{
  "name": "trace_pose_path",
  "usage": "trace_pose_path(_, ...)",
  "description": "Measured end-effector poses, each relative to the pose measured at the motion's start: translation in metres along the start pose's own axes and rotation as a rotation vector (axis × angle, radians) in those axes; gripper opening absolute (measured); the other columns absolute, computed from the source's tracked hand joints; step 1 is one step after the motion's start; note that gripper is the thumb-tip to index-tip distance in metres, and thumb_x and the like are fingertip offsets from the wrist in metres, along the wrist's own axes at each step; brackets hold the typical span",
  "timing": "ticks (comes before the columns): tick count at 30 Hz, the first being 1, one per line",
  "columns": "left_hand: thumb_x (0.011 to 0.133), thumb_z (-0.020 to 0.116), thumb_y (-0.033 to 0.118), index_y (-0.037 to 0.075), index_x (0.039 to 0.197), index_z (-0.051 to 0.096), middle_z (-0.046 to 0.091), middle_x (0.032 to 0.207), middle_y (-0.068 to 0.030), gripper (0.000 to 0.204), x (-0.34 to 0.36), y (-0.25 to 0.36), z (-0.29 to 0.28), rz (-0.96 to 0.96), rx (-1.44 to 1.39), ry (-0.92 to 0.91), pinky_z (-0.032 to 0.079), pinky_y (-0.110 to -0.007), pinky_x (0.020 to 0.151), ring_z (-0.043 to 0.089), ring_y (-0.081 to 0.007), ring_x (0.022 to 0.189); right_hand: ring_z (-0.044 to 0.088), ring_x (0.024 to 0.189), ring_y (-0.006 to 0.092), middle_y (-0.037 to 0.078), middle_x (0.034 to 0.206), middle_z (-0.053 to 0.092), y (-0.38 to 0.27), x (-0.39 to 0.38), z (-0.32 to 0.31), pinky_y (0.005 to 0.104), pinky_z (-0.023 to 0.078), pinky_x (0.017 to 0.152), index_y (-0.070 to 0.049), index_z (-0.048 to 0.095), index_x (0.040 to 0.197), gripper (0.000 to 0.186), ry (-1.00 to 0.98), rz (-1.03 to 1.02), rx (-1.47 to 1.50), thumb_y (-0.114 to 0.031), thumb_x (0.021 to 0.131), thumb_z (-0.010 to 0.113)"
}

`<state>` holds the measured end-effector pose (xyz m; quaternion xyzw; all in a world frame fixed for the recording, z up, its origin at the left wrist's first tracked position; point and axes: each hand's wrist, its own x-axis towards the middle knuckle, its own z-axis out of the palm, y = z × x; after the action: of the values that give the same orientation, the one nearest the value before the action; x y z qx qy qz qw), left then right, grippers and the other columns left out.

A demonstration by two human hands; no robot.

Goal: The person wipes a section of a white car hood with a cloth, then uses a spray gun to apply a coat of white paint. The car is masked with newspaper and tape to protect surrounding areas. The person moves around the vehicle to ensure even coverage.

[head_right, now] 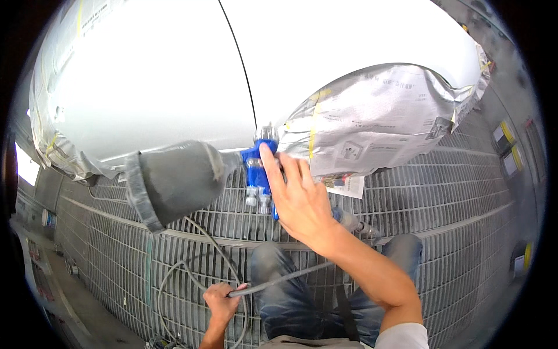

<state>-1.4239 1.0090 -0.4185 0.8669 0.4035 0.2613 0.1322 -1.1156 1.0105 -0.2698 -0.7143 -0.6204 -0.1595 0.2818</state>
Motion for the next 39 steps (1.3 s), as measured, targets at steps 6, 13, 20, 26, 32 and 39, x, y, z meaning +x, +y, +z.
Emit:
trace_pose_path(6, 0.067, 0.088, 0.031, 0.006, 0.048, 0.051, 0.046, 0.047, -0.0077, 0.048, 0.001, -0.003, -0.009, -0.012, -0.045, -0.041, 0.033, -0.039, 0.044, 0.046, -0.0288, 0.044, 0.057, 0.099, 0.0367, 0.017, 0.108, 0.051, 0.017, -0.023, 0.019, 0.0441, 0.055, 0.071, 0.000, 0.028, 0.150, 0.090, -0.228, 0.098, 0.143, 0.002, 0.069, 0.068)
trace_pose_path(13, 0.066, 0.088, 0.029, 0.007, 0.050, 0.054, 0.047, 0.048, -0.0081, 0.044, 0.002, 0.002, -0.005, -0.015, -0.023, -0.028, 0.035, -0.040, 0.045, 0.049, -0.0293, 0.045, 0.059, 0.094, 0.0340, 0.014, 0.104, 0.051, 0.026, -0.029, 0.004, 0.0434, 0.051, 0.060, -0.004, 0.028, 0.151, 0.083, -0.077, 0.225, 0.004, 0.002, 0.077, 0.062)
trace_pose_path(20, 0.063, 0.090, 0.025, 0.006, 0.053, 0.057, 0.050, 0.050, -0.0100, 0.039, 0.005, -0.020, -0.004, -0.061, -0.003, 0.063, 0.036, -0.040, 0.046, 0.051, -0.0304, 0.047, 0.055, 0.106, 0.0366, 0.019, 0.124, 0.051, 0.020, -0.032, -0.007, 0.0425, 0.056, 0.071, -0.002, 0.027, 0.151, 0.086, 0.058, 0.186, 0.071, 0.001, 0.075, 0.066)
trace_pose_path(26, 0.073, 0.081, 0.005, 0.003, 0.055, 0.042, 0.036, 0.048, -0.0078, 0.043, 0.020, -0.055, -0.036, -0.147, -0.146, 0.291, 0.024, -0.034, 0.045, 0.031, -0.0156, 0.046, 0.065, 0.098, 0.0302, 0.021, 0.115, 0.062, 0.003, 0.000, -0.002, 0.0385, 0.052, 0.084, -0.001, 0.035, 0.148, 0.070, 0.083, 0.163, 0.817, -0.003, 0.085, 0.065)
trace_pose_path(32, 0.084, 0.077, 0.013, 0.004, 0.055, 0.037, 0.031, 0.048, -0.0043, 0.050, 0.048, -0.066, -0.063, -0.223, -0.219, 0.414, 0.022, -0.033, 0.046, 0.028, -0.0122, 0.048, 0.057, 0.061, 0.0090, 0.010, 0.098, 0.064, 0.039, 0.009, -0.057, 0.0255, 0.049, 0.054, -0.006, 0.041, 0.146, 0.059, 0.060, 0.444, 1.148, -0.023, 0.094, 0.064)
trace_pose_path(39, 0.090, 0.072, 0.012, 0.005, 0.057, 0.034, 0.027, 0.049, -0.0017, 0.051, 0.066, -0.047, -0.026, -0.156, -0.331, 0.277, 0.017, -0.033, 0.046, 0.021, -0.0094, 0.050, 0.052, 0.054, 0.0063, 0.001, 0.072, 0.059, 0.129, -0.036, -0.153, 0.0212, 0.039, 0.040, -0.003, 0.066, 0.093, 0.018, 0.546, 0.801, 1.124, -0.021, 0.091, 0.067)
